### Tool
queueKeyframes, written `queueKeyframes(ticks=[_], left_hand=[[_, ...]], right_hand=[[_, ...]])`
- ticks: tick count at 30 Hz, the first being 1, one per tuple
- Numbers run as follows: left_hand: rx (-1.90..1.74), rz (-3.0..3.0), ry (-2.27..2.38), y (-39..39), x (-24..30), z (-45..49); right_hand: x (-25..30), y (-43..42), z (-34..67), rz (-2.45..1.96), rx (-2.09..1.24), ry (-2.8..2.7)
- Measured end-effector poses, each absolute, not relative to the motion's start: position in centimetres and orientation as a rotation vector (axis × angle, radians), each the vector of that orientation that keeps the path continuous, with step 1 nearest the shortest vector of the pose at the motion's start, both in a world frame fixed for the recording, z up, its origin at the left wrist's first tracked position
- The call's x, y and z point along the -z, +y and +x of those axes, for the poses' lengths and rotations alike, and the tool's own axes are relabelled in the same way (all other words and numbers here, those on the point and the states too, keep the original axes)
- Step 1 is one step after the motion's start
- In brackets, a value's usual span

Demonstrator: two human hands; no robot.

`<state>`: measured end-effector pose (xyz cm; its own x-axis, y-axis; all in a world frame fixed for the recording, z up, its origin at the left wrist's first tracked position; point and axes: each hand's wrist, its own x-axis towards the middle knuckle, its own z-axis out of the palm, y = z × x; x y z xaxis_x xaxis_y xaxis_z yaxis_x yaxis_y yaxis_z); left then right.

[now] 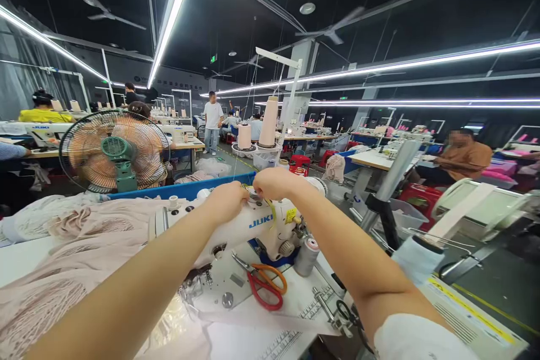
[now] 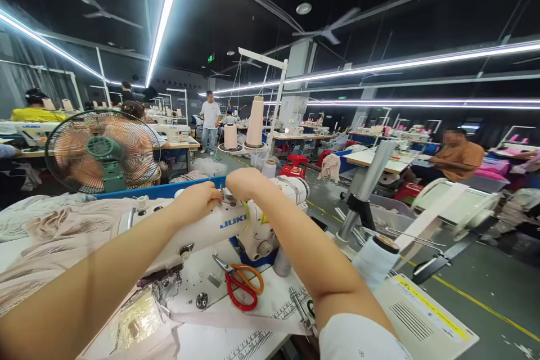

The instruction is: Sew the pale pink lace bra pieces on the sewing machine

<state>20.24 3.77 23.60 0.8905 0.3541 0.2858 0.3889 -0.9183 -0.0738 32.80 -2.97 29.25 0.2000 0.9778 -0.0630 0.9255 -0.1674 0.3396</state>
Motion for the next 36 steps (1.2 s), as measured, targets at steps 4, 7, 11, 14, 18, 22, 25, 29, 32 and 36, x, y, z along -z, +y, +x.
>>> queueKeyframes(ticks=[4,7,11,14,18,22,25,29,32,36], left_hand=[[0.42,-2.933,-0.584,4.0,-23.5,20.3],[0.438,-2.934,-0.588,4.1,-23.4,20.3],[0.462,-2.926,-0.601,4.0,-23.5,20.3],[0.46,-2.919,-0.615,3.9,-23.7,20.3],[0.488,-2.92,-0.636,3.9,-23.9,20.2],[0.49,-2.915,-0.676,3.7,-24.2,20.3],[0.47,-2.909,-0.706,3.5,-24.4,20.4],[0.465,-2.9,-0.716,3.4,-24.3,20.5],[0.479,-2.891,-0.717,3.3,-24.3,20.5],[0.502,-2.847,-0.789,3.1,-24.4,20.6]], right_hand=[[-28.7,-2.1,34.4,2.304,-0.299,1.744],[-27.9,-1.2,35.3,2.335,-0.335,1.859],[-26.7,-0.3,36.1,2.28,-0.322,2.131],[-26.0,0.1,36.8,2.171,-0.249,2.353],[-25.2,0.4,37.6,2.16,-0.221,2.485],[-24.3,-0.3,38.2,2.295,-0.329,2.485],[-23.1,-2.7,38.0,2.435,-0.451,2.445],[-19.1,-8.9,36.2,2.879,-1.277,2.46],[-14.1,-13.1,34.3,3.277,-1.199,2.254],[-7.4,-13.5,32.1,2.888,0.103,2.112]])
